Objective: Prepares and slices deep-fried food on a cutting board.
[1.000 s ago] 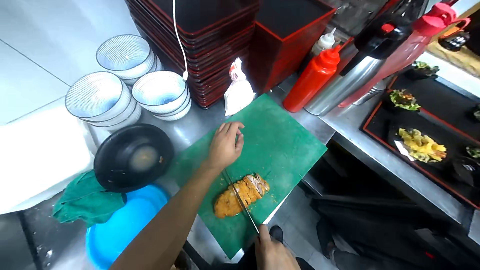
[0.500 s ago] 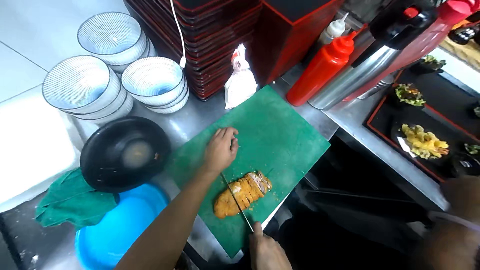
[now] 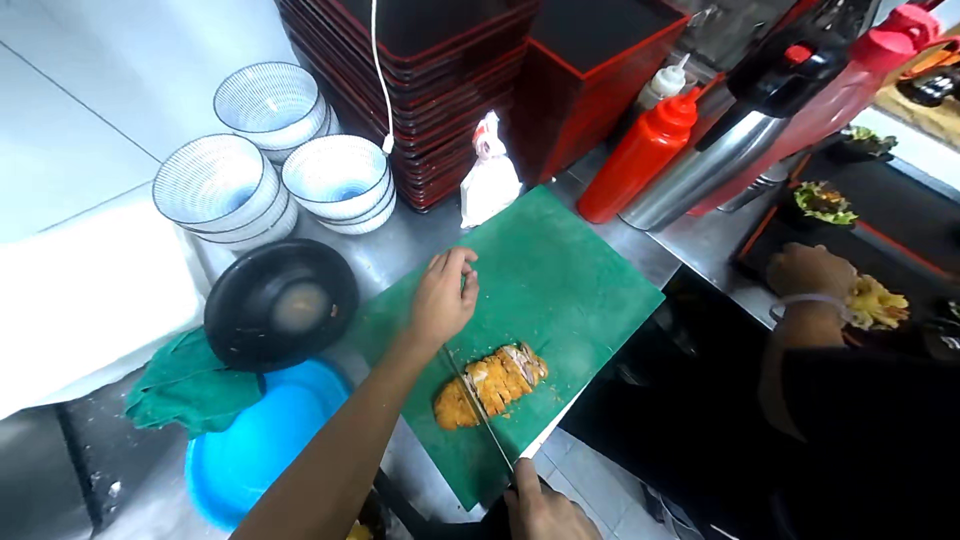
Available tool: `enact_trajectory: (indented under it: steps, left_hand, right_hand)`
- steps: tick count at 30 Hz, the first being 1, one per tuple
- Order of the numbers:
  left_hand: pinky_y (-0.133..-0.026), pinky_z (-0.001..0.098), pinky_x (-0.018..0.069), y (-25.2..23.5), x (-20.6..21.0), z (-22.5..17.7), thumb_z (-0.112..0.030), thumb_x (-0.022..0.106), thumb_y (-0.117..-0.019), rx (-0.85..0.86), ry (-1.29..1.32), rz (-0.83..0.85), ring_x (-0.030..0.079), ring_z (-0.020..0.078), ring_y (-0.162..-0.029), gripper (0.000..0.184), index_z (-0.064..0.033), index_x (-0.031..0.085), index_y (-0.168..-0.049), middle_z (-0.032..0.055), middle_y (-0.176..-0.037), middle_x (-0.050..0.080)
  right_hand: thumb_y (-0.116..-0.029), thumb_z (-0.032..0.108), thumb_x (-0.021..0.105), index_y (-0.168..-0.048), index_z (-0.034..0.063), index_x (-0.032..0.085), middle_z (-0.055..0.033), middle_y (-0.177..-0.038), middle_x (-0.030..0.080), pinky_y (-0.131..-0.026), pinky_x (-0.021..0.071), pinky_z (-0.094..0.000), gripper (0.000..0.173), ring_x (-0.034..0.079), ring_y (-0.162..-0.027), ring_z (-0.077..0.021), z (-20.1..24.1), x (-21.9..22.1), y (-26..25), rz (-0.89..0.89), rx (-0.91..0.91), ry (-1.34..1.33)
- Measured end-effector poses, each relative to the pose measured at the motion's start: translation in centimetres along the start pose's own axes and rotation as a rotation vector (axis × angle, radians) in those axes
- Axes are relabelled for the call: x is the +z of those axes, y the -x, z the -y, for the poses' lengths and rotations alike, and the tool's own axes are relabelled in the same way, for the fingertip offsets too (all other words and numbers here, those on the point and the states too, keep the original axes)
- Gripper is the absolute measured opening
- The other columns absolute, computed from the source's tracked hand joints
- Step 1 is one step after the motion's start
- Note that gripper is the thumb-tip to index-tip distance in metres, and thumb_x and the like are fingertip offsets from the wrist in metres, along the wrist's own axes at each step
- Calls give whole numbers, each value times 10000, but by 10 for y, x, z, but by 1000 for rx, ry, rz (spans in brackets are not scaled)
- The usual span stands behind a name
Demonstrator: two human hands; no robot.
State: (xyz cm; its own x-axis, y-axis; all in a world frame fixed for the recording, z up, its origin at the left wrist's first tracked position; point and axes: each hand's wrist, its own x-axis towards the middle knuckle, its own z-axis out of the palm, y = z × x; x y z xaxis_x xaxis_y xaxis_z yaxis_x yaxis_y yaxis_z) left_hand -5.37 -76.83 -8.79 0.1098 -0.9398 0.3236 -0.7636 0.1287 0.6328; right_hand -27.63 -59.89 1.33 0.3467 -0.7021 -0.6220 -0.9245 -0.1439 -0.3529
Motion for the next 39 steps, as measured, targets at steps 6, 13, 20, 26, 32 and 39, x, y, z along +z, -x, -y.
enact_trajectory:
  steps: [6, 13, 20, 26, 32, 39]
  left_hand:
    - [-864, 479, 570, 19, 17, 22, -91, 589, -986, -104, -9, 23, 672, 312, -948, 253, -8, 622, -1222, 154, -1002, 686]
    - [-925, 459, 558, 20, 22, 28, -105, 570, -995, -110, -117, 94, 662, 299, -1061, 208, -64, 644, -1184, 112, -1065, 693]
    - [-942, 469, 551, 16, 16, 21, -89, 593, -980, -79, -63, 19, 667, 314, -1045, 220, -37, 644, -1187, 131, -1051, 696]
    - [-861, 458, 573, 10, -13, 4, -97, 588, -986, -65, -11, -46, 677, 289, -954, 243, -26, 624, -1216, 129, -1005, 694]
    - [-852, 464, 574, 15, -7, 14, -77, 591, -975, -99, 7, -47, 677, 296, -939, 242, -18, 625, -1208, 139, -999, 691]
    - [-904, 471, 571, 26, 13, 36, -96, 572, -990, -98, -21, 14, 682, 308, -1004, 223, -23, 639, -1189, 143, -1018, 697]
  right_hand:
    - [-1074, 207, 439, -1318, 46, 516, -191, -880, 717, -720, 590, -542, 302, 738, -851, -407, 8, 5, -17, 138, 95, 51]
    - [-1055, 169, 457, -1349, 28, 514, -203, -884, 726, -716, 594, -548, 331, 742, -833, -416, -8, 45, -41, 80, 126, 50]
    - [-1066, 241, 453, -1289, 32, 549, -193, -857, 719, -696, 587, -550, 320, 739, -802, -409, -13, 38, -29, 9, 46, 30]
    - [-1041, 208, 497, -1199, 6, 583, -187, -779, 702, -598, 580, -538, 270, 726, -690, -399, -4, 19, -3, -116, -57, 59]
    - [-1057, 213, 461, -1247, 8, 561, -192, -806, 705, -641, 580, -547, 297, 731, -747, -411, 6, 9, -6, -14, -26, 68]
    - [-1057, 200, 456, -1345, 51, 494, -189, -865, 718, -726, 591, -536, 326, 741, -852, -403, 14, 16, -21, 147, 98, 63]
